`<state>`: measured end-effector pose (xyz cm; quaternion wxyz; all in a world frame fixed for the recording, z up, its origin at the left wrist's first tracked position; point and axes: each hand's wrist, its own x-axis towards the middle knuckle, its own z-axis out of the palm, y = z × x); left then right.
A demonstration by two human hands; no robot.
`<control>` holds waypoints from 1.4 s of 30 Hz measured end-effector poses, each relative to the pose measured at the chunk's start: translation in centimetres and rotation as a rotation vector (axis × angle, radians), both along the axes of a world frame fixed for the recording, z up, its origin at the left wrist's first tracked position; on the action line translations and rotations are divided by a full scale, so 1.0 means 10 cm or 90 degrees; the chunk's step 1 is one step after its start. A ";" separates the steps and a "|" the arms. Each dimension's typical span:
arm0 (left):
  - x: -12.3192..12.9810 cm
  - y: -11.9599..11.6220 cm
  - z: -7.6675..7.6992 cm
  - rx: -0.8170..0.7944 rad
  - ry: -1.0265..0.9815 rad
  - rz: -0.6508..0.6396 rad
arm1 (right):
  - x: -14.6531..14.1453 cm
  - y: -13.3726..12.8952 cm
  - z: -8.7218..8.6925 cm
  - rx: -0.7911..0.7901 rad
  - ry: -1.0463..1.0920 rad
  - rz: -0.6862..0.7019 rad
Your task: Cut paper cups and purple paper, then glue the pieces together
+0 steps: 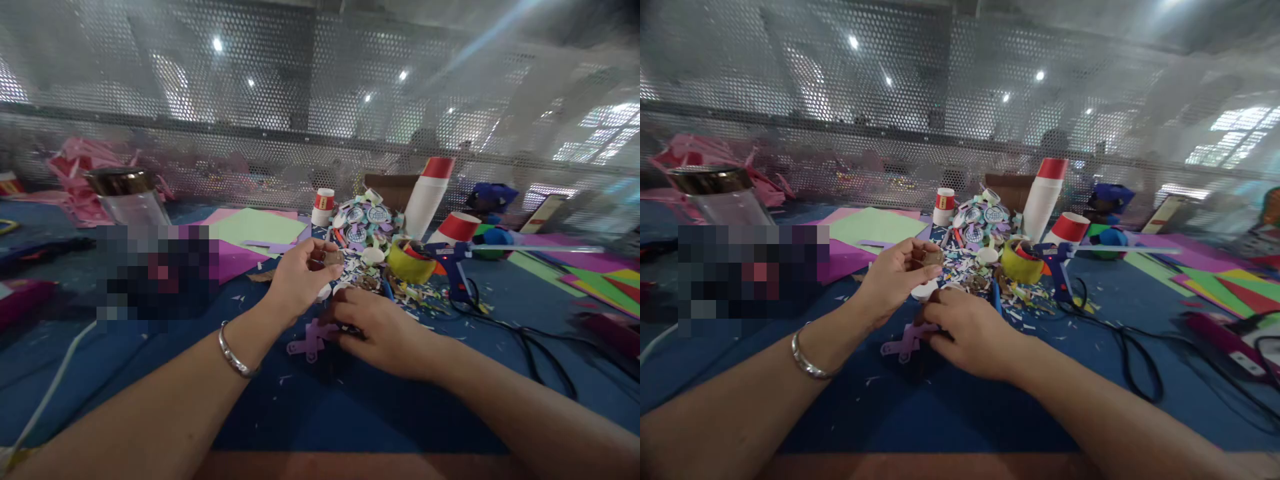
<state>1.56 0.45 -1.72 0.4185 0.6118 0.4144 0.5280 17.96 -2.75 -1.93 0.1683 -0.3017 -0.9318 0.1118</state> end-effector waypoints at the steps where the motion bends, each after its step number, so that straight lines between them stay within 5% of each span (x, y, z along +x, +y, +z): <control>1: 0.00 0.00 0.00 0.005 0.005 0.003 | -0.05 0.00 0.01 0.002 -0.035 0.022; 7: -0.03 0.01 -0.01 0.001 0.005 0.003 | -0.21 0.04 0.08 -0.013 -0.099 0.117; 24: -0.02 0.06 -0.03 -0.006 0.016 0.002 | -0.17 0.04 0.11 -0.035 -0.121 0.097; 36: -0.02 0.04 -0.01 -0.021 0.041 -0.006 | -0.03 0.03 0.06 -0.052 0.099 0.099; 42: -0.03 0.03 0.00 -0.031 0.045 -0.021 | 0.10 0.04 0.12 -0.113 0.302 -0.033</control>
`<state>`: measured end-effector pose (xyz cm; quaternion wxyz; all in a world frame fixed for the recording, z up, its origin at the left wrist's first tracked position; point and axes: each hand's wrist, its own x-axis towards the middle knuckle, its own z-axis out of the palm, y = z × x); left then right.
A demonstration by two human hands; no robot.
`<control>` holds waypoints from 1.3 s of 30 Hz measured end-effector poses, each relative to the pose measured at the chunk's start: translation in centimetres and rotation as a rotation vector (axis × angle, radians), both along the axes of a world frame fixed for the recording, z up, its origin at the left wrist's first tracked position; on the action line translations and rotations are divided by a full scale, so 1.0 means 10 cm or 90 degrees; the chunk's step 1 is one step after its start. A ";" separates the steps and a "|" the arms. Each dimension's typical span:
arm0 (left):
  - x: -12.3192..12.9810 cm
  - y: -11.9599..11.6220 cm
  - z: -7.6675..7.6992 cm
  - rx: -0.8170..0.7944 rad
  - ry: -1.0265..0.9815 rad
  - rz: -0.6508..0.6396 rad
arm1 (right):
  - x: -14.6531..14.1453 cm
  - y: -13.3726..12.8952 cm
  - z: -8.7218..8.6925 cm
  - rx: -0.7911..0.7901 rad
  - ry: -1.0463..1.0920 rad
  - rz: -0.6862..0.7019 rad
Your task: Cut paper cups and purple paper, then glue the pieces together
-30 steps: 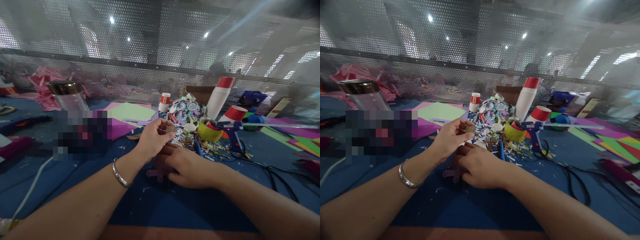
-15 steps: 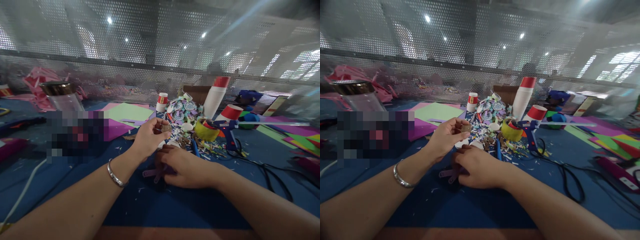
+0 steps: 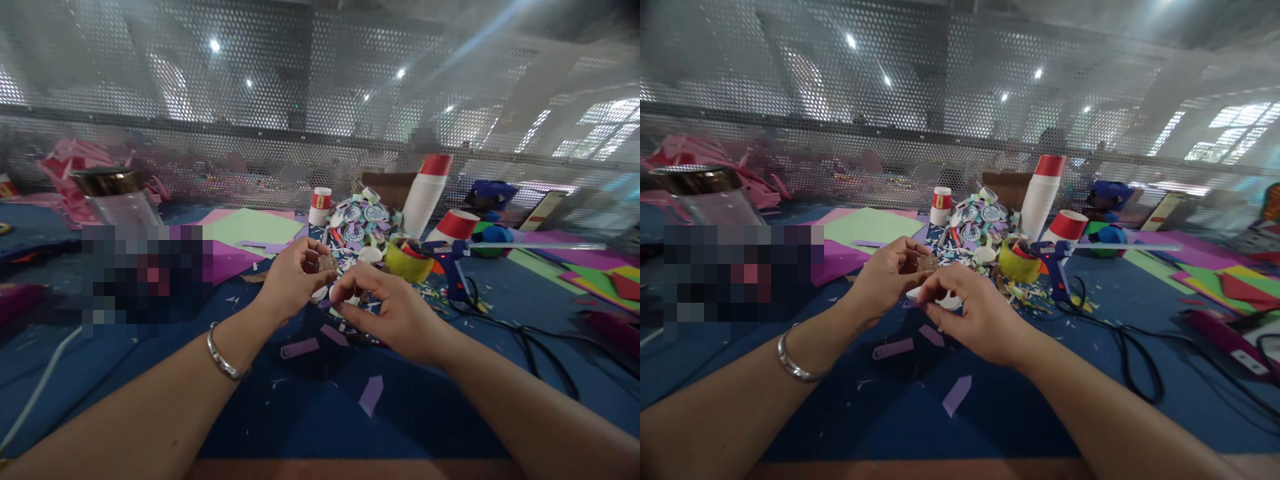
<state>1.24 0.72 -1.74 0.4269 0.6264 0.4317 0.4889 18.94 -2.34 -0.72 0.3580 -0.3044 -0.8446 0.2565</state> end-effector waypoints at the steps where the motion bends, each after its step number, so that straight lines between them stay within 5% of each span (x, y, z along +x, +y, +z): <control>1: 0.00 0.00 0.00 0.001 -0.001 -0.005 | 0.02 0.02 0.00 -0.032 0.047 -0.023; 6: 0.03 -0.02 -0.05 0.053 0.042 -0.014 | 0.06 0.18 -0.08 -0.181 0.311 -0.092; 12: 0.06 -0.08 -0.03 0.101 0.084 -0.002 | 0.02 0.24 -0.11 -0.309 0.455 -0.151; 23: 0.11 -0.15 -0.02 0.088 0.102 0.011 | -0.04 0.22 -0.17 -0.441 0.494 -0.109; 39: 0.17 -0.18 -0.06 0.111 0.078 0.004 | -0.09 0.18 -0.15 -0.419 0.487 -0.115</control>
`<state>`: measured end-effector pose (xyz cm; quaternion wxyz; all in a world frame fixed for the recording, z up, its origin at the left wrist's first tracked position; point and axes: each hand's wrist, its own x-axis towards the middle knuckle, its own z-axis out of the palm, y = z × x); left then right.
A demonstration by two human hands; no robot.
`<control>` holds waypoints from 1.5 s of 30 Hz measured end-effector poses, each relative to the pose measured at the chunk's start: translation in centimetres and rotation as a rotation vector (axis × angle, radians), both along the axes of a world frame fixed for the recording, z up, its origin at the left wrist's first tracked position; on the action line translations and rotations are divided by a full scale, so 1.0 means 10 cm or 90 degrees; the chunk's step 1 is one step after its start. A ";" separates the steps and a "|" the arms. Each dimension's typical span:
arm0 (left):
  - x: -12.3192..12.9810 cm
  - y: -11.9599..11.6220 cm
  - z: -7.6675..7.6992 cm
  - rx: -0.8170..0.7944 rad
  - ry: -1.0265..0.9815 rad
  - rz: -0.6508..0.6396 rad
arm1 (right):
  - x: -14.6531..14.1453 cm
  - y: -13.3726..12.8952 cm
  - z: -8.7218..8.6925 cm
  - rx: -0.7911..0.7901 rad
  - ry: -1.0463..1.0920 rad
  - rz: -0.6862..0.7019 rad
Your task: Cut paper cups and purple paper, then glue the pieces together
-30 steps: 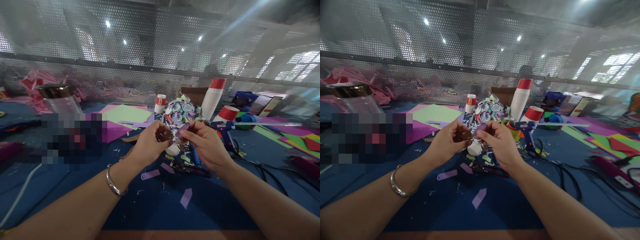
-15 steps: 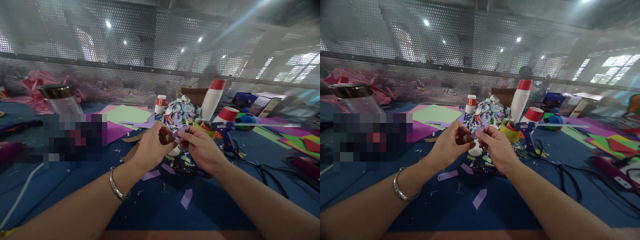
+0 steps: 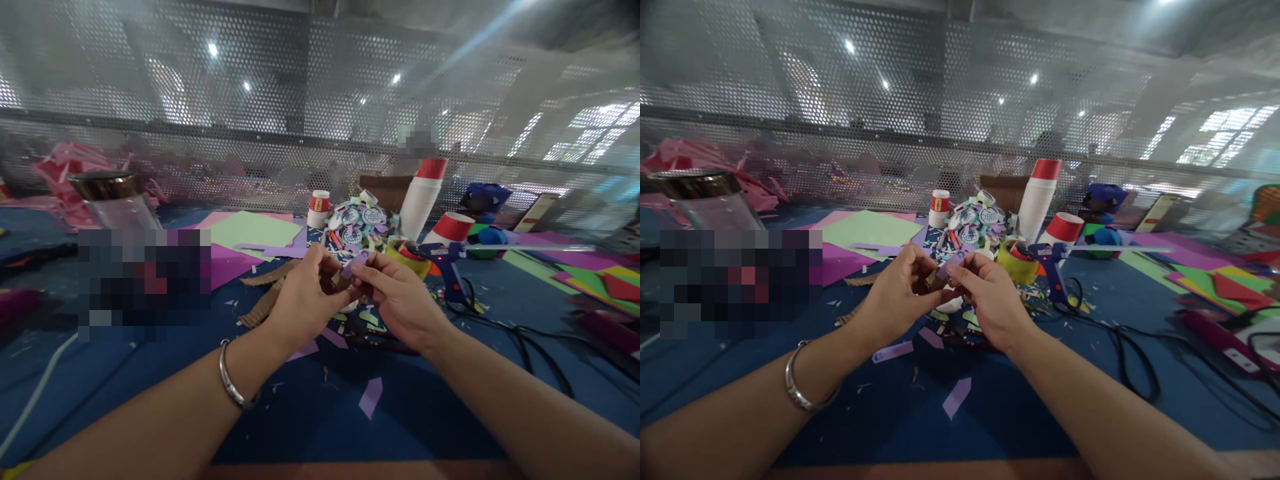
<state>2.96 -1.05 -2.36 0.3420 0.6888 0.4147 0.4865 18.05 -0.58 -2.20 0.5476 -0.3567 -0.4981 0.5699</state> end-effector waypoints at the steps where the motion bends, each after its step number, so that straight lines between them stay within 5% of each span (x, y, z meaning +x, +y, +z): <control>1: 0.00 -0.01 0.00 0.000 -0.001 -0.006 | 0.00 0.00 0.00 0.002 0.003 0.003; 23: -0.03 -0.02 0.06 -0.048 -0.094 -0.076 | 0.02 -0.03 0.00 0.046 -0.031 -0.005; 45: -0.04 0.02 0.07 -0.046 -0.107 -0.050 | 0.02 -0.04 0.02 0.061 -0.050 0.005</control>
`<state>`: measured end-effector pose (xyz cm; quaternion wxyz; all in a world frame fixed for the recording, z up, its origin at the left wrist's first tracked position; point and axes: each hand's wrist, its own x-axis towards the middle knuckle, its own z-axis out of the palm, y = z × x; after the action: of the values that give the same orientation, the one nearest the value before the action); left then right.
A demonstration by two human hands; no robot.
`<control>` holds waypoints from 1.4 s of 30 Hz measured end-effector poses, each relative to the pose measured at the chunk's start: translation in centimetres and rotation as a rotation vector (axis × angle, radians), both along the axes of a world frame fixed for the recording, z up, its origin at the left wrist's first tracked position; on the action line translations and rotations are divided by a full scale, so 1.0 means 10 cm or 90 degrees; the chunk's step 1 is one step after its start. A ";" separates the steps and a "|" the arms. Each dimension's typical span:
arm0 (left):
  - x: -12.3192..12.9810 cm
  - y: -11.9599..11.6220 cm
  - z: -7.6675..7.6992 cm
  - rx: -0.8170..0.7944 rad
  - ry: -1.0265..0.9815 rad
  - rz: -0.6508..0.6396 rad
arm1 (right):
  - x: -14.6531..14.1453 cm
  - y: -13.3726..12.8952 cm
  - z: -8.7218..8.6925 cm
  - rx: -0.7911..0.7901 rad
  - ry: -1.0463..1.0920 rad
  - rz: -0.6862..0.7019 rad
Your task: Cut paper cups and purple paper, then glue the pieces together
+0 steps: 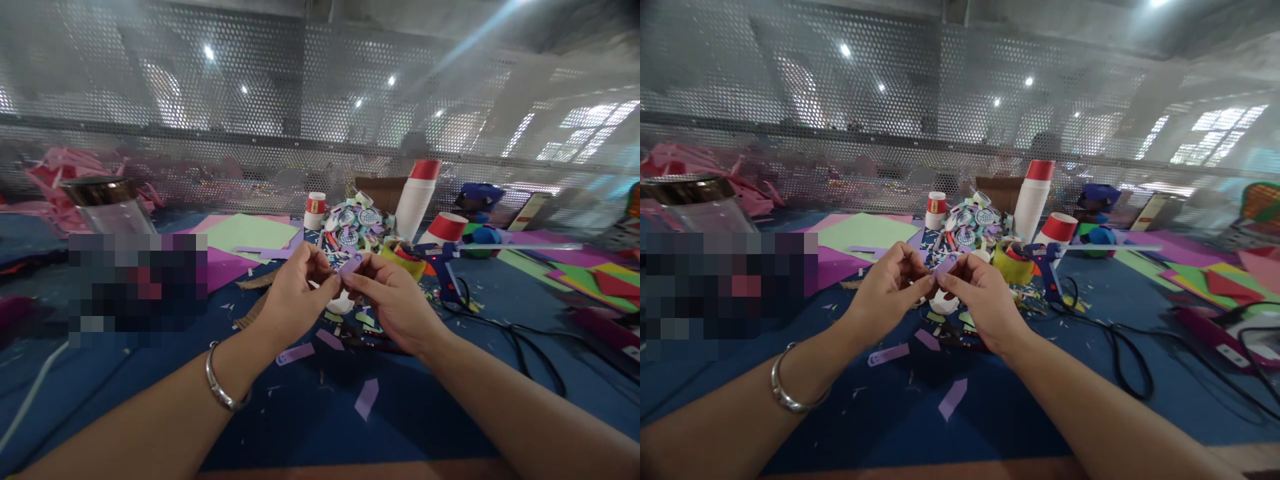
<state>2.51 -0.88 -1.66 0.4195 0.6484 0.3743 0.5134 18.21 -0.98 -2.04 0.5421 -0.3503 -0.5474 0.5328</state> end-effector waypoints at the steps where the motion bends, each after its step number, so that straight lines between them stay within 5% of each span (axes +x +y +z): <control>1: 0.00 0.00 0.00 0.001 0.005 0.002 | 0.00 0.00 0.00 0.003 -0.003 0.001; 15: -0.05 -0.02 0.12 -0.206 -0.055 -0.088 | 0.03 0.00 0.01 0.013 -0.051 0.004; 22: -0.10 0.02 0.09 -0.172 0.053 -0.127 | 0.04 0.00 0.00 0.025 -0.083 0.016; 27: -0.11 0.06 0.11 -0.137 0.037 -0.058 | 0.06 0.04 -0.02 0.044 -0.093 -0.001; 33: -0.18 0.16 0.12 -0.191 -0.074 0.099 | 0.13 0.02 0.03 0.183 -0.366 -0.004; 38: -0.18 0.19 0.08 -0.202 -0.098 0.105 | 0.07 -0.12 0.08 0.292 -0.556 0.118; 42: -0.14 0.16 0.10 -0.224 -0.114 0.081 | 0.10 -0.09 0.09 0.347 -0.631 0.127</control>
<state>1.07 0.74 -0.65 0.5245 0.4917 0.4601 0.5210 19.20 -1.89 -1.14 0.2386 -0.3526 -0.8840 0.1931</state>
